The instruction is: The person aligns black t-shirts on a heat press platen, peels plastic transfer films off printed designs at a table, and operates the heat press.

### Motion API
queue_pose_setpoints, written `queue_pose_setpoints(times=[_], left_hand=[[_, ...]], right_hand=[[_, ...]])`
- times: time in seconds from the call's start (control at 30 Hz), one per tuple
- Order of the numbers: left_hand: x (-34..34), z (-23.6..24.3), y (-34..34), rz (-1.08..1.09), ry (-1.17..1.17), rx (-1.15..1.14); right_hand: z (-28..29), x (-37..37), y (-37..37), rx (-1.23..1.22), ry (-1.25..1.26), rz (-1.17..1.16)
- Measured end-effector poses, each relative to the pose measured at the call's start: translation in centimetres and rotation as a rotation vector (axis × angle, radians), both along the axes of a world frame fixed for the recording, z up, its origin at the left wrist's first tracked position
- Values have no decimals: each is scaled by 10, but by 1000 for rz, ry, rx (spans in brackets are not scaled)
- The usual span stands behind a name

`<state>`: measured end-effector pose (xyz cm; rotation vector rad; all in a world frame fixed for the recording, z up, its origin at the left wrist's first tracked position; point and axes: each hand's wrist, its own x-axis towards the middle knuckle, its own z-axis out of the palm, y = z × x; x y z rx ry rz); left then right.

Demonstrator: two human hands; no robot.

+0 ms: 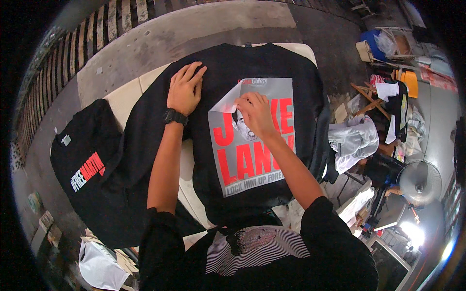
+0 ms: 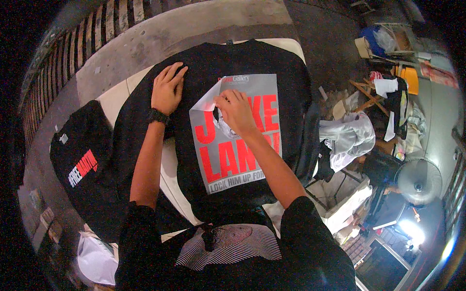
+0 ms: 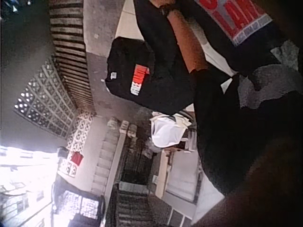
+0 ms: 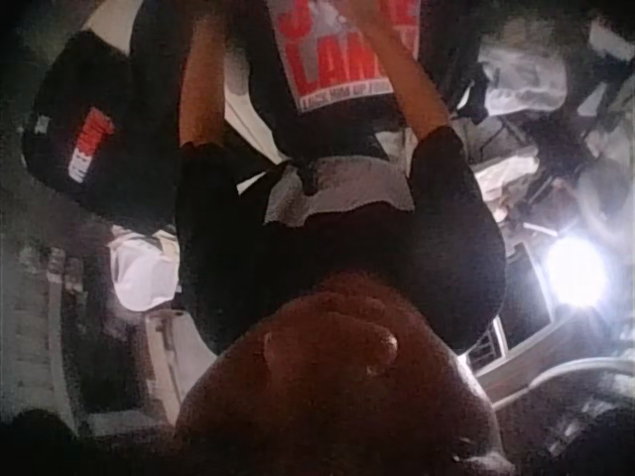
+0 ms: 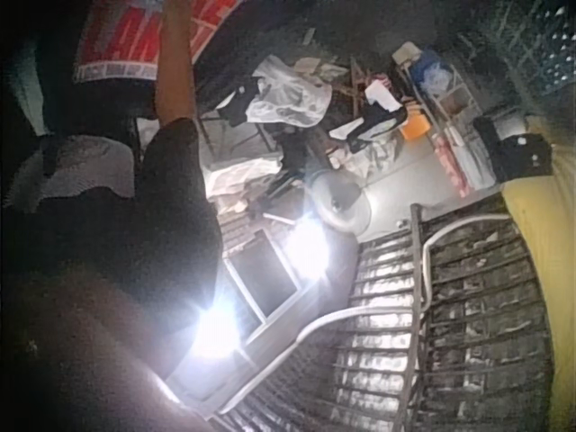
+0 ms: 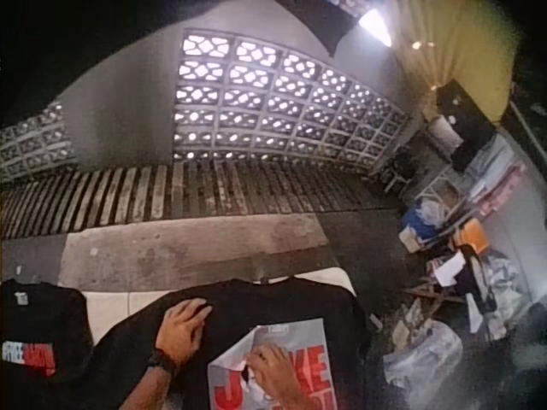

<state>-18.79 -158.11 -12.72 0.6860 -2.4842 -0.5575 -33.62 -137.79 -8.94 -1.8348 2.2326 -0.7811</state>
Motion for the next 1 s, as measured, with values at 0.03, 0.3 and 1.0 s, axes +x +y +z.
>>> queue_pose_setpoints(times=[0.03, 0.3, 1.0], left_hand=[[0, -1, 0, 1, 4, -3], [1, 0, 1, 2, 2, 10], [0, 3, 1, -2, -25, -11]], right_hand=[[2, 0, 0, -5, -3, -2], [-3, -3, 25, -2, 59, -4], [0, 4, 110, 73, 104, -55]])
